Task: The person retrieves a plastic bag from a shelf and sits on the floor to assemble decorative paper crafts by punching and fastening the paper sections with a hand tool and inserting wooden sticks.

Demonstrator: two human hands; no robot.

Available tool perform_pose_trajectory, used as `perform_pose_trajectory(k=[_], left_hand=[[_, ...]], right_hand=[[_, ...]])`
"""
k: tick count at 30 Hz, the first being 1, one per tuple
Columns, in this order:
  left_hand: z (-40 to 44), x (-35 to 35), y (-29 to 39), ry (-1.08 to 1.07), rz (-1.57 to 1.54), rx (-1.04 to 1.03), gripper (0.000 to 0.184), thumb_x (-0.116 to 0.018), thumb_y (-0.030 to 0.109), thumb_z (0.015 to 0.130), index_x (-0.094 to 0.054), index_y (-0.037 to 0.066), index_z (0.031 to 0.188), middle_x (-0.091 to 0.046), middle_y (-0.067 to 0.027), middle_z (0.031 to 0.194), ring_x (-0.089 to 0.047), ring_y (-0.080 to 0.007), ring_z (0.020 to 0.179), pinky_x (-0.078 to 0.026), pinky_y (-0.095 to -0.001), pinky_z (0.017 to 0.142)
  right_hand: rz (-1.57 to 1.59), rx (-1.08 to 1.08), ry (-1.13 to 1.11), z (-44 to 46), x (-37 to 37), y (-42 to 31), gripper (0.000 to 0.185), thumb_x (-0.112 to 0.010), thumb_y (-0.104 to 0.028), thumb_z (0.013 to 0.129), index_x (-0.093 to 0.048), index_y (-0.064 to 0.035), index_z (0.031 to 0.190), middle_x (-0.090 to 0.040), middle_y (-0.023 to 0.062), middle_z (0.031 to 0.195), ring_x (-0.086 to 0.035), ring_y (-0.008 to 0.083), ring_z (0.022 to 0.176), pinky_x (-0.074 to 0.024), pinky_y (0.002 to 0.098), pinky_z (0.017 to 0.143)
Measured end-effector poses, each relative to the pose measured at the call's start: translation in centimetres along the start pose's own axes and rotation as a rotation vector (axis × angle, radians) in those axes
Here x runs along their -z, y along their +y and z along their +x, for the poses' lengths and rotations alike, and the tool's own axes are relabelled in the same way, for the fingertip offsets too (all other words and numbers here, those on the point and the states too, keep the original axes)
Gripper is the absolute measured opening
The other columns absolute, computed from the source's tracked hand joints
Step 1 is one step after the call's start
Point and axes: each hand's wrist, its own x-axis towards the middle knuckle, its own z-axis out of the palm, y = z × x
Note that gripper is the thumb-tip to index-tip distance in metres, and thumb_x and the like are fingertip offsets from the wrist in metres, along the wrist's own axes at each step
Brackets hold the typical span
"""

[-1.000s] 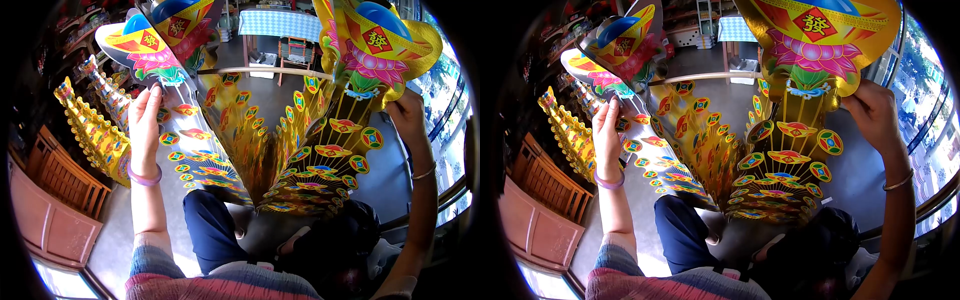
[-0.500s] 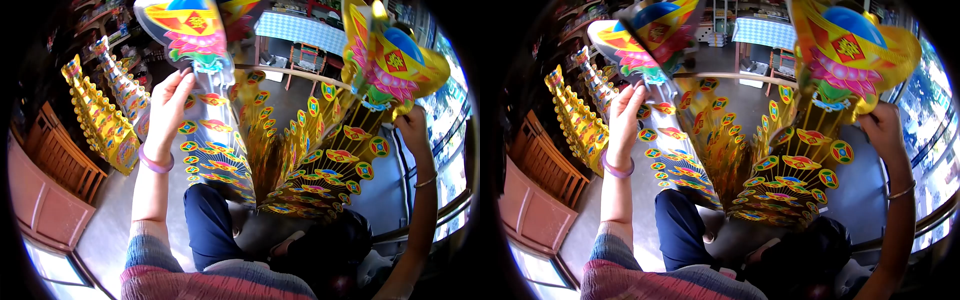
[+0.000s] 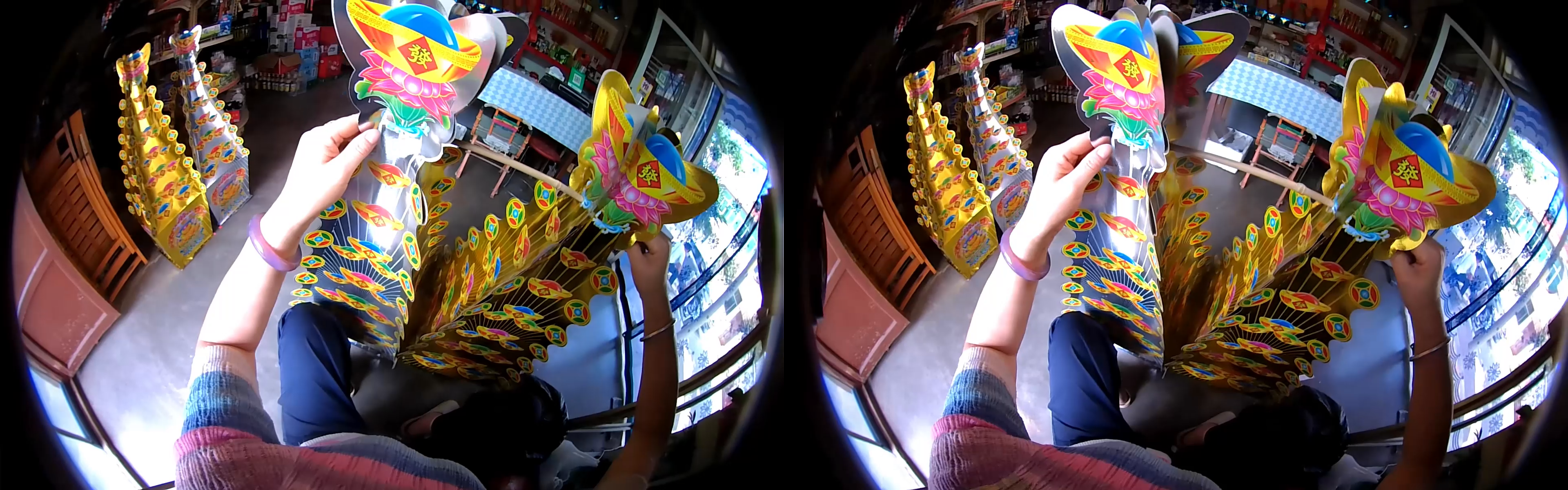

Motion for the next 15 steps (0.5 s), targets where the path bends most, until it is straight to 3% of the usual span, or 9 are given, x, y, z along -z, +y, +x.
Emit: perform_pose_trajectory(k=[5,6,7,8,12,15], left_hand=[[0.3,-0.6,0.2,-0.011,-0.014,-0.013,0.018,-0.059,0.017,0.089,-0.062,0.000,0.089,-0.049,0.0029,0.064,-0.039,-0.0026,0.059,-0.034,-0.0208,0.052],[0.1,-0.8,0.4,-0.020,-0.022,-0.013,0.017,-0.059,0.017,0.089,-0.062,0.000,0.089,-0.050,0.0031,0.064,-0.039,-0.0025,0.059,-0.034,-0.0206,0.052],[-0.2,-0.6,0.8,-0.094,-0.026,0.120,0.022,-0.058,0.018,0.091,-0.063,0.004,0.107,-0.060,0.0073,0.084,-0.045,0.0013,0.070,-0.034,-0.0159,0.059],[-0.2,-1.0,1.0,-0.062,-0.087,0.107,0.022,-0.058,0.017,0.090,-0.063,0.005,0.107,-0.058,0.0086,0.081,-0.042,0.0019,0.066,-0.033,-0.0160,0.057],[-0.1,-1.8,0.9,-0.026,-0.204,0.094,0.017,-0.058,0.014,0.090,-0.064,0.002,0.099,-0.050,0.0090,0.071,-0.035,0.0002,0.061,-0.028,-0.0174,0.052],[-0.1,-1.2,0.7,-0.011,-0.004,0.087,0.016,-0.058,0.020,0.090,-0.063,0.005,0.084,-0.048,0.0083,0.067,-0.038,-0.0003,0.062,-0.030,-0.0182,0.053]], right_hand=[[0.068,0.033,-0.108,1.0,0.6,-0.2,0.005,-0.057,-0.001,0.069,-0.057,0.0026,0.073,-0.050,0.0094,0.057,-0.044,0.0137,0.047,-0.0335,0.0287,0.046],[0.094,-0.092,-0.147,0.7,0.7,0.0,0.007,-0.057,0.000,0.069,-0.058,0.0026,0.075,-0.053,0.0107,0.058,-0.047,0.0143,0.049,-0.0352,0.0291,0.047],[0.097,-0.076,-0.130,0.6,0.7,-0.1,0.007,-0.057,0.000,0.069,-0.059,0.0026,0.075,-0.054,0.0109,0.059,-0.047,0.0144,0.050,-0.0359,0.0291,0.048],[0.101,-0.058,-0.114,0.7,0.4,-0.6,0.008,-0.057,0.000,0.069,-0.059,0.0025,0.076,-0.054,0.0111,0.059,-0.048,0.0146,0.050,-0.0366,0.0291,0.048],[0.072,0.005,-0.105,1.1,0.6,-2.3,0.009,-0.056,0.000,0.070,-0.060,0.0021,0.077,-0.057,0.0128,0.062,-0.056,0.0199,0.054,-0.0411,0.0308,0.052],[0.038,0.072,-0.146,1.1,0.8,-2.7,0.009,-0.055,-0.002,0.070,-0.060,0.0017,0.077,-0.058,0.0146,0.065,-0.059,0.0254,0.058,-0.0439,0.0337,0.054]])
